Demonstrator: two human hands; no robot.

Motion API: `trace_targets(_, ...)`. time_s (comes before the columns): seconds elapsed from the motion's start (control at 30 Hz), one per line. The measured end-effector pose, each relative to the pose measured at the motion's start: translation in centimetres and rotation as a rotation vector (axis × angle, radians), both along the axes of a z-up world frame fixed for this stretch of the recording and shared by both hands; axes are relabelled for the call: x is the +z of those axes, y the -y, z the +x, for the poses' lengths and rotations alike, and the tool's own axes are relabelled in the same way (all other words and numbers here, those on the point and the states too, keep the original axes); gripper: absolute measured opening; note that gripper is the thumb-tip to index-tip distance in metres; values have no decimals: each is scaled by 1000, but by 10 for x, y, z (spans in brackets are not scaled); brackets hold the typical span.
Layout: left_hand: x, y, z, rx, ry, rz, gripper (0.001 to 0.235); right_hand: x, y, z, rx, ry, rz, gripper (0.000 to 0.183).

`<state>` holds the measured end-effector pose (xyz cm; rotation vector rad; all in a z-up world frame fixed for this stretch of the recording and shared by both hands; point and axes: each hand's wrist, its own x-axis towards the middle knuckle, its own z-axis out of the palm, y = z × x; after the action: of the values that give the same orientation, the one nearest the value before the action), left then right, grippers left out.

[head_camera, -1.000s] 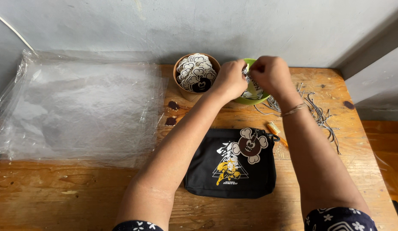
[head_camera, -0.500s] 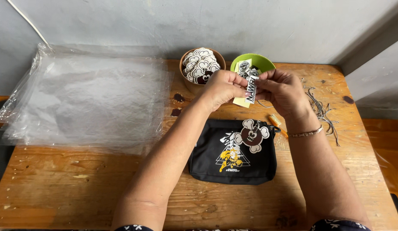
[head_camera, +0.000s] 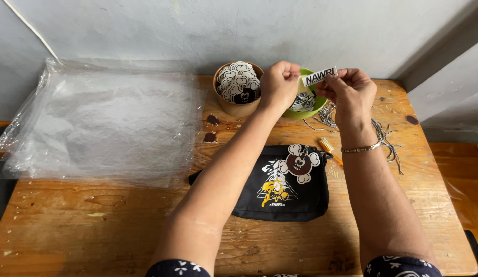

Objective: The person attaches a small metal ring to a cartoon-shaped tag and then threads a chain through the ring. They then place the assembled keychain into a small black pouch and add a rectangular tag to the pouch.

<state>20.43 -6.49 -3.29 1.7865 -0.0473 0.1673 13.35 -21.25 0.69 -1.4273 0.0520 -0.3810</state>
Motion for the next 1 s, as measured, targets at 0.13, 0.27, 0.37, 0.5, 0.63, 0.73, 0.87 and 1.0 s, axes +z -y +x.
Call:
trace_targets(0.13, 15, 11, -8, -140, 24, -24, 32, -4, 8, -3, 11, -5, 28, 10)
trace_targets(0.27, 45, -10, -49, -235, 49, -38, 39, -15, 7, -10, 74, -75, 58, 9)
trace_targets(0.37, 42, -30, -66, -332, 1, -163, 33, -18, -1, -19, 210, -110, -27, 7)
trace_targets(0.5, 25, -65, -83, -376, -128, -321, 29, -5, -25, -46, 393, -123, -55, 8)
trace_targets(0.63, 29, -92, -120, -342, -108, -233, 29, 7, -54, -78, 473, -166, -24, 7)
trace_targets(0.73, 38, -108, -158, -465, -223, -293, 47, 6, -70, -106, 473, -212, 116, 5)
trace_targets(0.87, 25, -133, -184, -469, -264, -150, 27, -8, -73, -136, 514, -305, -54, 7)
trace_targets(1.0, 42, -149, -213, -487, -337, -7, 23, -28, -65, -145, 645, -296, -318, 24)
